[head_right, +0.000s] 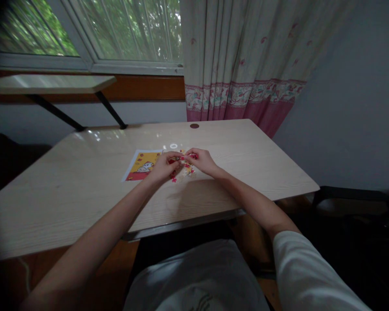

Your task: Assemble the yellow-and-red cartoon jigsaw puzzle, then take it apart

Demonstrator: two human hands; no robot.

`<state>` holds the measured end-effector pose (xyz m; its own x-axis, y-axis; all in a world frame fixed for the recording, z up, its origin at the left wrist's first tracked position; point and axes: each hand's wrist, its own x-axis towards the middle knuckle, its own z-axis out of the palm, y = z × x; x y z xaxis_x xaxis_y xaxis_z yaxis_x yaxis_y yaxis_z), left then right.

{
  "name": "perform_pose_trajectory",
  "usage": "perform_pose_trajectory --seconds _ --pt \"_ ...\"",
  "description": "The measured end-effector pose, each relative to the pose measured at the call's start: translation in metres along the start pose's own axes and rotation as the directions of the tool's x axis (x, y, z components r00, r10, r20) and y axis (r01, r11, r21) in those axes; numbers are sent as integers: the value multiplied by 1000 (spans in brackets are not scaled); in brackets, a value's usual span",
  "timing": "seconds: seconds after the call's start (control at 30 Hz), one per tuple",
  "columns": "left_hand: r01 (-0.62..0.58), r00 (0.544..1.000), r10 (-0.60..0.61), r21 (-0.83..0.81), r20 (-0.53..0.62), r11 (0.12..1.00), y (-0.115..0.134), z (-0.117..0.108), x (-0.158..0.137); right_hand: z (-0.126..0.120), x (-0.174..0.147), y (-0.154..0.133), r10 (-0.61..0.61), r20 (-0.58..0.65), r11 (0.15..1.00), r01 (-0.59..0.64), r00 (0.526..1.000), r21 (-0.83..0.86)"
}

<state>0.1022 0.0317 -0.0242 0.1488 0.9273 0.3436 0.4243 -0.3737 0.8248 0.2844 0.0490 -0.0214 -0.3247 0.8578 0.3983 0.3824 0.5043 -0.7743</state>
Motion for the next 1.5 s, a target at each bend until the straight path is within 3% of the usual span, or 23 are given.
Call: perform_pose_trajectory --seconds 0.17,0.3,0.5,0.7,0.9,1.03,1.17,1.3,1.5 --pt "42 998 -42 -13 -48 999 2 -1 0 2 2 2 63 21 987 -65 998 149" --pt "121 983 -144 -190 -112 974 -6 2 3 2 5 5 109 76 934 -129 991 332" --pt "154 982 -182 -360 -45 920 -9 4 4 1 5 5 159 58 908 -169 986 383" --pt "173 981 -190 -276 -33 946 -4 2 2 1 3 -1 185 -23 947 -172 983 273" --pt "152 985 -168 -286 -34 946 -6 3 2 1 6 5 210 -11 926 -195 978 324" --pt "136 983 -145 -87 -109 987 -8 -2 3 2 6 7 220 22 891 -210 975 402" --pt "114 992 -108 112 -59 987 -5 -8 2 3 6 7 218 51 885 -220 975 411" --pt "14 997 -8 81 -71 997 3 -8 0 5 7 7 203 91 879 -223 975 421" --pt "12 997 -10 21 -77 1000 4 -4 0 6 4 5 153 180 871 -219 972 440"
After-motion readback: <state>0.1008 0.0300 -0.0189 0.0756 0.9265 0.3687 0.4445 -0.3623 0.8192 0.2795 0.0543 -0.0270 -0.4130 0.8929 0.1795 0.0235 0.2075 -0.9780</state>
